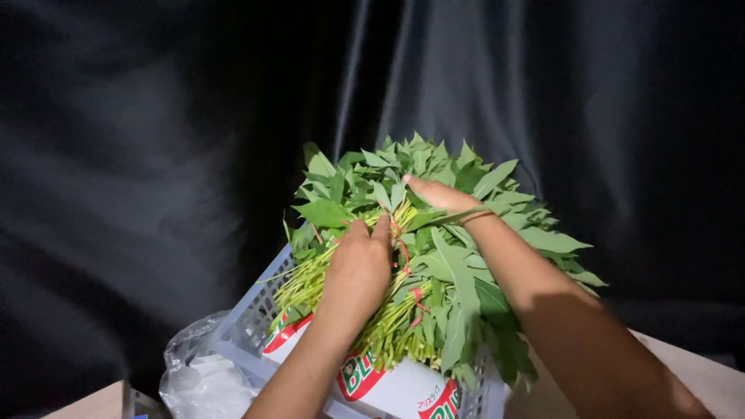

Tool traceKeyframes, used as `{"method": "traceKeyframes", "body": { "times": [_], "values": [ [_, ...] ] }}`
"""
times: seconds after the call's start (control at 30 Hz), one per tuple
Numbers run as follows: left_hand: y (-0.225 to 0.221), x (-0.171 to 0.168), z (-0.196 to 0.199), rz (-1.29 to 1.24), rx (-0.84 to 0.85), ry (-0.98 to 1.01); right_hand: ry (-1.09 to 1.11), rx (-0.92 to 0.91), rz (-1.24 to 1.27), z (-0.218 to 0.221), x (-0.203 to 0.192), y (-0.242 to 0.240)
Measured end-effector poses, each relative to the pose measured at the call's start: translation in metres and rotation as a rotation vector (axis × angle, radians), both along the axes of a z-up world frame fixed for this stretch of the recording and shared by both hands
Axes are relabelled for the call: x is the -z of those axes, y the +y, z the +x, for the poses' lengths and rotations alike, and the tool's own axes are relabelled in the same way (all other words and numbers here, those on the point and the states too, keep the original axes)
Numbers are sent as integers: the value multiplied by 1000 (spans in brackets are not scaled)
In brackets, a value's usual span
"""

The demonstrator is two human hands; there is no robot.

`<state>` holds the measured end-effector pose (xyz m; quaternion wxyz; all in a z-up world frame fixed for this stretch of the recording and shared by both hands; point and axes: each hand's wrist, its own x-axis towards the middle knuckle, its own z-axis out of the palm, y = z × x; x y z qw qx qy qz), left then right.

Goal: Bundling leafy green vegetables into bunches using red plastic string on a wooden table.

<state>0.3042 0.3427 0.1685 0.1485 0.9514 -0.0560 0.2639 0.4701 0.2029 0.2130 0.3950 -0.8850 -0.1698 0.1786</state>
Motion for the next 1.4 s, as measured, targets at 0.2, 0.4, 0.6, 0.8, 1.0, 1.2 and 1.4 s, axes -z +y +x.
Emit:
{"method": "traceKeyframes", "body": {
  "times": [0.2, 0.4, 0.6, 0.8, 1.0, 1.2, 1.4],
  "values": [
    [-5, -14, -20, -63, -4, 108, 0, 0, 9, -7, -2, -4],
    [-9, -14, -21, 18, -34, 43, -917, -133, 88, 126, 81, -22],
    [-27, -45, -42, 26, -157, 259, -1287, 1, 232, -9, 18, -81],
    [-12, -8, -26, 117, -150, -359, -1203, 382, 479, -161, 75, -167],
    [-66, -31, -89, -156, -10, -551, -643, 333, 188, -204, 353, -210],
    [-150, 7, -150, -436, 524, -454, -364, 264, -197, -241, 435, -164],
    [-174, 49, -194, -484, 663, -188, 58, 438, 417, -249, 427, -190]
  ]
}}
